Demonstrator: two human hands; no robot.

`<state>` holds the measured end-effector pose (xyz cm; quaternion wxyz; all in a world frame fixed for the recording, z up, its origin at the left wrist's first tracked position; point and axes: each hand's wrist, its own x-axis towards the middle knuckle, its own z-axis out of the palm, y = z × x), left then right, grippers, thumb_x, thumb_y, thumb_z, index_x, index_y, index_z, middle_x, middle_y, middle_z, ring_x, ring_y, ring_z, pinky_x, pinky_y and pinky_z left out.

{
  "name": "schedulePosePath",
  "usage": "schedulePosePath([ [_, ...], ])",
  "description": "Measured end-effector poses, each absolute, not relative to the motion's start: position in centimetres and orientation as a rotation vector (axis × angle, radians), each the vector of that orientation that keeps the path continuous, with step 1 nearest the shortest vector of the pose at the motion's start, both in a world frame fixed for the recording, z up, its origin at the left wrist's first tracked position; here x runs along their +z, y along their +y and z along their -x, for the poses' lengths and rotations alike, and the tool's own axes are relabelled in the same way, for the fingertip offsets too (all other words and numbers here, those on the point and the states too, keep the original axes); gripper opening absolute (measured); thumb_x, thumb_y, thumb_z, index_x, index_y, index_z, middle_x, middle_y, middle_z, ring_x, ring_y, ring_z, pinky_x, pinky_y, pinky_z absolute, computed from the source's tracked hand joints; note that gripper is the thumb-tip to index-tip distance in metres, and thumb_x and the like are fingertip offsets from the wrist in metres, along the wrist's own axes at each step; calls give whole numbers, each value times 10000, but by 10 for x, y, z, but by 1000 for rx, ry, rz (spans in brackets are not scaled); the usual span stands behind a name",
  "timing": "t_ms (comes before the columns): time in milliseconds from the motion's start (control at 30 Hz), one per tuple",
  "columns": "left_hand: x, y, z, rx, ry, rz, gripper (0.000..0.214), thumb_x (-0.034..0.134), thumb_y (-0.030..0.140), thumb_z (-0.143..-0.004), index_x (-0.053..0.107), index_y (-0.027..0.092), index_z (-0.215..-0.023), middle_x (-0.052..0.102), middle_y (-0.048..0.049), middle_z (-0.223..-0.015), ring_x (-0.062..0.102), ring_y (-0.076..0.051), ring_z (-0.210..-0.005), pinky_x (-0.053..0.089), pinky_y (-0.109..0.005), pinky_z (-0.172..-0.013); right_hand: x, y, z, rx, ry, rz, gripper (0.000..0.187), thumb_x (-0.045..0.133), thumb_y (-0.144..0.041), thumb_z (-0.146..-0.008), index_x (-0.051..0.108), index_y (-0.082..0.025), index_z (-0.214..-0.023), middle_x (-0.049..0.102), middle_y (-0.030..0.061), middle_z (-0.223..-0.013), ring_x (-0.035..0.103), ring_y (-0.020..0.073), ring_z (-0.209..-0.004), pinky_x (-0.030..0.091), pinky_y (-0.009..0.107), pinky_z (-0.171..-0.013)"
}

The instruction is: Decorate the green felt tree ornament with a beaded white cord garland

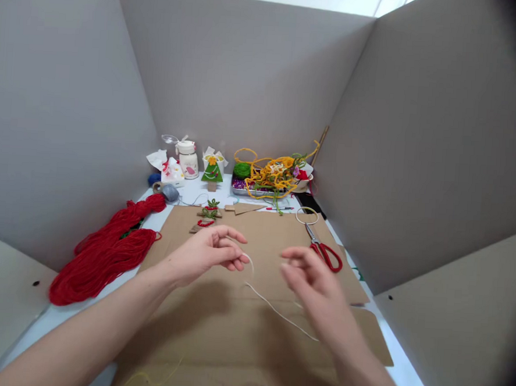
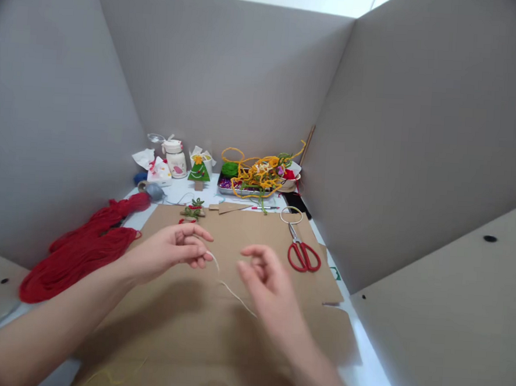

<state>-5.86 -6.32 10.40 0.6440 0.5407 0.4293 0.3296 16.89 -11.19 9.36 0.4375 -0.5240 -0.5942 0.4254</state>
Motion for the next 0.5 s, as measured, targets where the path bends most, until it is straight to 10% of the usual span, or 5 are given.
schedulePosePath([
  [500,94,-62,84,641,1120,-1420,205,648,283,-756,620,118,-876,692,-72,-787,629,-113,-641,507,-249,-619,59,-66,-117,1315,-1649,1221,283,556,-448,-812,551,-165,-794,398,-42,-598,310,77,-515,245,192,-465],
])
